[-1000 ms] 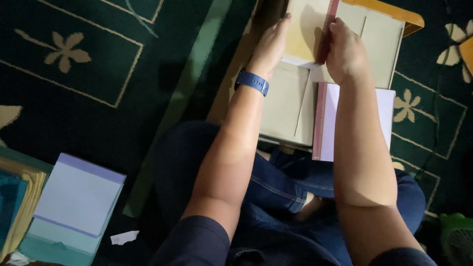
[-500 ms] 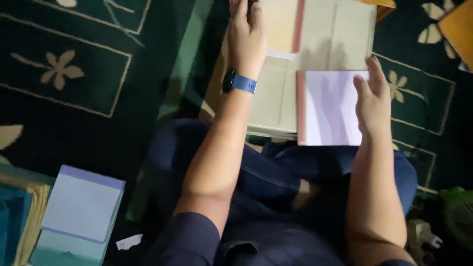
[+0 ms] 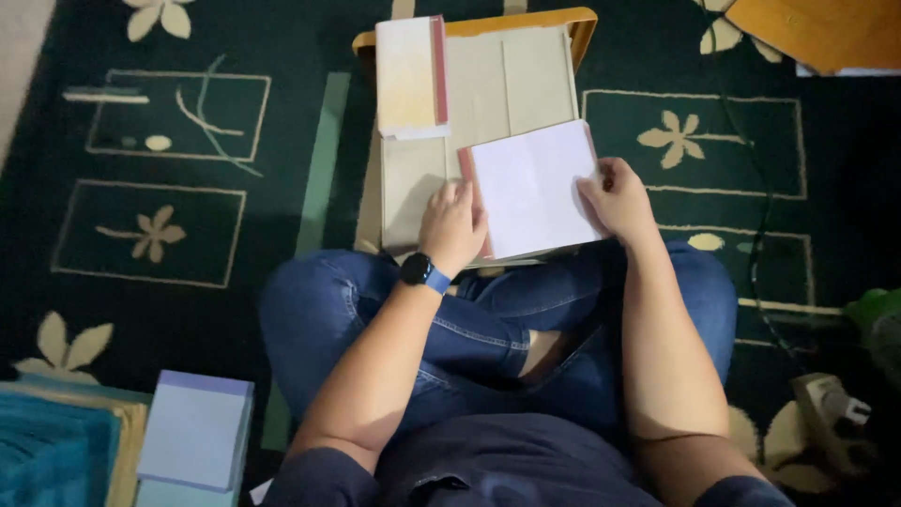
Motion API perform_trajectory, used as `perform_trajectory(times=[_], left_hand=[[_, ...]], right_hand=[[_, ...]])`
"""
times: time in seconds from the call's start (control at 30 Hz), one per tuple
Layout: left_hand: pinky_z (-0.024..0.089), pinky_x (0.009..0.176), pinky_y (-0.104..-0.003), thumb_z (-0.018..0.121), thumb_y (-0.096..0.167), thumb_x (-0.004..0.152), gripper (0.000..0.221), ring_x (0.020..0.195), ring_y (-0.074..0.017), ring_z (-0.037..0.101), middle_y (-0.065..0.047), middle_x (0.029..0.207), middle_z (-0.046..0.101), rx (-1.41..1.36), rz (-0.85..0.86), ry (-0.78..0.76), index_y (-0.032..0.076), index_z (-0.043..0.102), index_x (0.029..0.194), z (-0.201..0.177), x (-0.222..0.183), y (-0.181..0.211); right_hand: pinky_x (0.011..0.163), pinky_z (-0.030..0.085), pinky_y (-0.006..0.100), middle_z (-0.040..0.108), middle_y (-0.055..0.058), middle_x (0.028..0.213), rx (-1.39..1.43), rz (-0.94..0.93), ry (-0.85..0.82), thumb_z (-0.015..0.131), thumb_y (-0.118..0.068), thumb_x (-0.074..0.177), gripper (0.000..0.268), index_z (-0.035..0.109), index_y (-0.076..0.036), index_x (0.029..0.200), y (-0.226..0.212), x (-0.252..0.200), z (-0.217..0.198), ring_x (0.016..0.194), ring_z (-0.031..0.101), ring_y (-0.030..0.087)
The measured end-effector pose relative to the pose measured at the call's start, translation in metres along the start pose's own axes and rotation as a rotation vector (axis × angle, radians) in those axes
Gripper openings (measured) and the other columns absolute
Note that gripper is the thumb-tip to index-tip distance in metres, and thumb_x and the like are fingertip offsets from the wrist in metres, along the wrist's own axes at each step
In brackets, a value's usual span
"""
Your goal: The person sits cross-legged on a carpet and folds a stack of small rectangular paper sheets by hand. They repeatedly fold the sheets in half, press the creases flat, and stack the folded pieces on top of each other.
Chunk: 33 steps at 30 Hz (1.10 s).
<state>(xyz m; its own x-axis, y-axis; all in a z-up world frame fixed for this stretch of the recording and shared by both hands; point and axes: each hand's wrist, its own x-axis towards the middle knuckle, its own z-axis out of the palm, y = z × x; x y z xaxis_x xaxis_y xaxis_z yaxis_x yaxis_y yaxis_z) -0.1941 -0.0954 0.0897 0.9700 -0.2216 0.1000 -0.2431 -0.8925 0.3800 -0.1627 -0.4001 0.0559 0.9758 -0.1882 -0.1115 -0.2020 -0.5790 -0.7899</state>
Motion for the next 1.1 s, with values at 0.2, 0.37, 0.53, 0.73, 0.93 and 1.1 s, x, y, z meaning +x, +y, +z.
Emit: perform_trajectory(times=[0.2,0.37,0.53,0.73,0.93,1.1], left_hand=[[0.043,0.113,-0.055,0.055,0.015,0.099,0.070,0.136,-0.0520,0.047,-0.041,0.147,0.043,-0.448,-0.274,0.052,-0.011,0.021,0.155,-0.052,0.006,0.036],[0.039,0.117,-0.049,0.060,0.022,0.103,0.059,0.142,-0.0361,0.040,-0.024,0.150,0.039,-0.933,-0.250,0.276,-0.001,0.029,0.148,-0.038,0.021,0.025],[0.055,0.099,-0.035,0.056,0.004,0.103,0.021,0.118,-0.0127,0.060,-0.009,0.118,0.065,-1.000,0.093,0.551,0.006,0.052,0.123,-0.053,0.000,0.041],[0.057,0.092,-0.035,0.076,0.008,0.086,0.050,0.111,-0.0185,0.067,-0.007,0.113,0.068,-0.978,0.068,0.611,0.011,0.047,0.128,-0.025,-0.002,0.034],[0.058,0.088,-0.043,0.077,0.018,0.088,0.044,0.110,-0.0249,0.070,-0.015,0.112,0.073,-0.943,-0.049,0.577,0.007,0.061,0.126,0.016,0.008,0.011],[0.056,0.092,-0.048,0.071,0.033,0.096,0.046,0.116,-0.0369,0.067,-0.017,0.122,0.072,-0.807,-0.151,0.564,0.009,0.060,0.134,0.004,0.012,0.028]], right_hand=[[0.060,0.050,0.027,0.063,0.001,0.081,0.464,-0.161,-0.176,0.059,-0.004,0.103,0.018,0.054,-0.012,0.118,-0.033,-0.021,-0.011,0.070,0.064,0.015],[0.068,0.055,0.023,0.069,0.003,0.092,0.787,-0.293,-0.179,0.055,-0.001,0.106,0.017,0.045,-0.011,0.117,-0.029,-0.021,-0.010,0.080,0.069,0.011],[0.072,0.052,0.019,0.068,0.000,0.092,0.875,-0.431,-0.177,0.057,0.001,0.105,0.022,0.047,-0.008,0.122,-0.035,-0.028,-0.014,0.081,0.064,0.004],[0.090,0.049,0.035,0.066,0.017,0.115,0.602,-0.480,-0.233,0.065,0.007,0.085,0.039,0.053,-0.003,0.120,-0.068,-0.048,-0.016,0.110,0.059,0.021],[0.059,0.050,0.029,0.065,0.008,0.082,0.479,-0.287,-0.183,0.072,0.002,0.093,0.019,0.062,0.001,0.110,-0.072,-0.048,-0.010,0.070,0.057,0.013],[0.056,0.048,0.025,0.062,0.008,0.078,0.516,-0.200,-0.110,0.067,-0.004,0.101,0.018,0.056,0.001,0.115,-0.102,-0.055,-0.023,0.067,0.064,0.014]])
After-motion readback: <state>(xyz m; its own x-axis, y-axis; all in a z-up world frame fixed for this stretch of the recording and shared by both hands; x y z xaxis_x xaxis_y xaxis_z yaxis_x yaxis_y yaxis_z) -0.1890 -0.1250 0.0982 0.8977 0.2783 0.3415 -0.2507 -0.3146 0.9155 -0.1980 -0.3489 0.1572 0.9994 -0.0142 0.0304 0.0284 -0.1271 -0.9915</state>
